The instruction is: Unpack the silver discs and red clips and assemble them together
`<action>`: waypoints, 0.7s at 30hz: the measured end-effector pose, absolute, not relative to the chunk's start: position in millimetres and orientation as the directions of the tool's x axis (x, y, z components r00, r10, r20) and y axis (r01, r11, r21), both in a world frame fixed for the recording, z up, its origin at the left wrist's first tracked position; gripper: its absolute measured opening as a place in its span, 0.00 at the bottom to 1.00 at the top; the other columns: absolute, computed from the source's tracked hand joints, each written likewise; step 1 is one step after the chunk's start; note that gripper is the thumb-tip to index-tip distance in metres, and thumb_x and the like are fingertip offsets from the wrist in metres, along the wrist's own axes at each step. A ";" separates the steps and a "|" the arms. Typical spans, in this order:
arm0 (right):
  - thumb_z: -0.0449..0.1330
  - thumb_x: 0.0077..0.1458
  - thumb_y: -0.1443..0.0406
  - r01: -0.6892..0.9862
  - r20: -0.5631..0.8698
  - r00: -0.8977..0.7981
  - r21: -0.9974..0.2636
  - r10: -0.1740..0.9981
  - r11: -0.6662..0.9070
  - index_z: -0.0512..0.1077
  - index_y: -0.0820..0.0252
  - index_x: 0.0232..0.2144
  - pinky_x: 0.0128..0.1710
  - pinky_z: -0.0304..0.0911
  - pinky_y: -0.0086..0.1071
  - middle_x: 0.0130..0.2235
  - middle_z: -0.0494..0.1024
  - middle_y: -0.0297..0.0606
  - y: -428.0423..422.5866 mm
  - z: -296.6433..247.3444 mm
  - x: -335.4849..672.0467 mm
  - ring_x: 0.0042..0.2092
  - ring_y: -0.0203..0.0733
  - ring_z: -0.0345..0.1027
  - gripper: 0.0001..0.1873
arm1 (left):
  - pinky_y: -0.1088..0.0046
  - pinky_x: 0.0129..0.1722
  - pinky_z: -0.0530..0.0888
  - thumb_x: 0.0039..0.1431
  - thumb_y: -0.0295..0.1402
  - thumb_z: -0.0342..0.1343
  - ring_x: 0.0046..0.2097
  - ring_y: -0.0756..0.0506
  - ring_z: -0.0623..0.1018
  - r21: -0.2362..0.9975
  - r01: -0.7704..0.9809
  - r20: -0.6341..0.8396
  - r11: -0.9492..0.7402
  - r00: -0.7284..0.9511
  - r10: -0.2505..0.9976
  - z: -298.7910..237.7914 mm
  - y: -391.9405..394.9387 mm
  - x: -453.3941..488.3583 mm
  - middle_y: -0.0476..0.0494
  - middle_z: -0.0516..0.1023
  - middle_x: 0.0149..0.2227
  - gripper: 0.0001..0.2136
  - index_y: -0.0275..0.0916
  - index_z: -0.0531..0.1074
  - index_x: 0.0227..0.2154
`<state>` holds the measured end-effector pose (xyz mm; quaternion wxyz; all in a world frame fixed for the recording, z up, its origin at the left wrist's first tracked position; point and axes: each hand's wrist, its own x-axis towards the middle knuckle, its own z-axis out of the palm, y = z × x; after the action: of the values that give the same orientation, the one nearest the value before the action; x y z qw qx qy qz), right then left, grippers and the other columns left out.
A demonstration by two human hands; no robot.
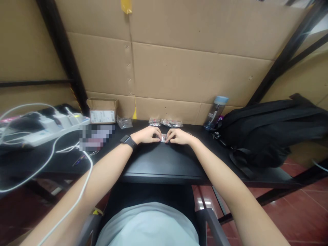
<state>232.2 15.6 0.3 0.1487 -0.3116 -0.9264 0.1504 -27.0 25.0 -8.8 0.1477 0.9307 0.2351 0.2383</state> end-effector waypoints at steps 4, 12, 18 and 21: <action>0.63 0.48 0.78 0.552 0.164 -0.752 -0.372 0.638 0.746 0.86 0.51 0.37 0.47 0.67 0.32 0.45 0.79 0.38 16.6 1.8 233.2 0.43 0.40 0.74 0.20 | 0.71 0.49 0.72 0.54 0.33 0.65 0.43 0.44 0.82 0.399 0.384 0.372 -0.833 0.762 0.530 -6.8 27.7 -30.4 0.44 0.85 0.43 0.05 0.45 0.85 0.33; 0.64 0.47 0.77 0.611 0.110 -0.727 -0.345 0.677 0.712 0.86 0.52 0.37 0.48 0.67 0.31 0.46 0.79 0.38 14.1 5.1 233.9 0.43 0.41 0.75 0.19 | 0.67 0.53 0.70 0.50 0.34 0.67 0.50 0.40 0.80 0.312 0.497 0.323 -0.809 0.746 0.583 -10.5 33.7 -32.5 0.44 0.83 0.49 0.06 0.48 0.86 0.33; 0.64 0.48 0.76 0.622 0.112 -0.723 -0.324 0.682 0.713 0.86 0.51 0.37 0.48 0.67 0.31 0.46 0.80 0.38 11.7 6.9 232.8 0.43 0.41 0.75 0.18 | 0.69 0.54 0.70 0.52 0.35 0.65 0.50 0.40 0.79 0.287 0.541 0.323 -0.790 0.722 0.612 -14.3 36.3 -32.7 0.45 0.83 0.49 0.06 0.48 0.86 0.32; 0.64 0.48 0.75 0.614 0.122 -0.729 -0.317 0.673 0.723 0.86 0.52 0.36 0.47 0.66 0.31 0.44 0.80 0.38 10.1 7.9 232.6 0.42 0.41 0.75 0.17 | 0.70 0.52 0.70 0.52 0.35 0.65 0.48 0.41 0.80 0.299 0.544 0.326 -0.784 0.714 0.619 -15.0 37.0 -33.4 0.46 0.83 0.47 0.05 0.48 0.85 0.30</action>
<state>232.6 10.1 7.9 0.1148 -0.3495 -0.9210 0.1283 -33.4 37.0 -15.0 0.0908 0.9214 0.3156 0.2079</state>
